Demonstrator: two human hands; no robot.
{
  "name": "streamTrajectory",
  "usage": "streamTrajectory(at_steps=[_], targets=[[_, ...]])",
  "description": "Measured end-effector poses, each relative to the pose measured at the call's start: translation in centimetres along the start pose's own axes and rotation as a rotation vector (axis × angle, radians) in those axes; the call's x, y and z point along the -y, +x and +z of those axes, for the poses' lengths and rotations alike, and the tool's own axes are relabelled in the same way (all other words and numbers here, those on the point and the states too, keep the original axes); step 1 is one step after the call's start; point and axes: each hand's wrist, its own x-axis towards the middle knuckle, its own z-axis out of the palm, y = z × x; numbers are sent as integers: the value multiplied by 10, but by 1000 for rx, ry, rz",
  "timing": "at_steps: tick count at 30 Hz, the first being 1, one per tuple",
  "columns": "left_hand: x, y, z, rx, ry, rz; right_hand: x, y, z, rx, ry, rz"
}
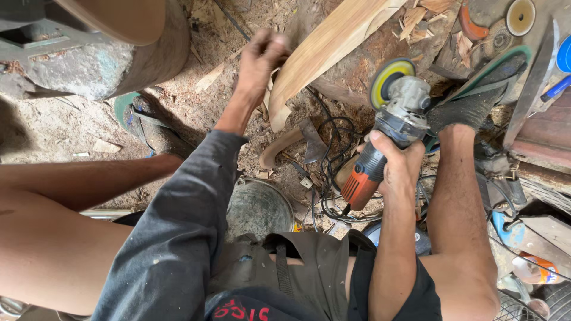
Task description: The person uses an angle grinder with a sanding disc to smooth and shape a curved wooden piece, then switches to a belt sander to refine the edges. The person holds the wood with both hands, rotating it to access different surfaces while seated on the floor.
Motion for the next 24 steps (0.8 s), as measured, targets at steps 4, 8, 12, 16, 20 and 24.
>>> streamTrajectory(at_steps=[4, 8, 12, 16, 20, 24], targets=[[-2, -61, -23, -71, -18, -263, 0, 3, 14, 49, -35, 13], [-3, -121, -19, 242, -87, -350, -2, -1, 27, 80, -125, 36], [-40, -136, -14, 175, -78, -268, 1, -12, 39, 167, -242, 42], [-88, -148, -13, 116, -1, -207, 7, -23, 61, 269, -338, -23], [-112, -159, -1, 54, 201, -195, 12, -28, 77, 333, -484, -127], [-121, -161, 9, 52, 145, -173, 17, -31, 83, 339, -500, -143]])
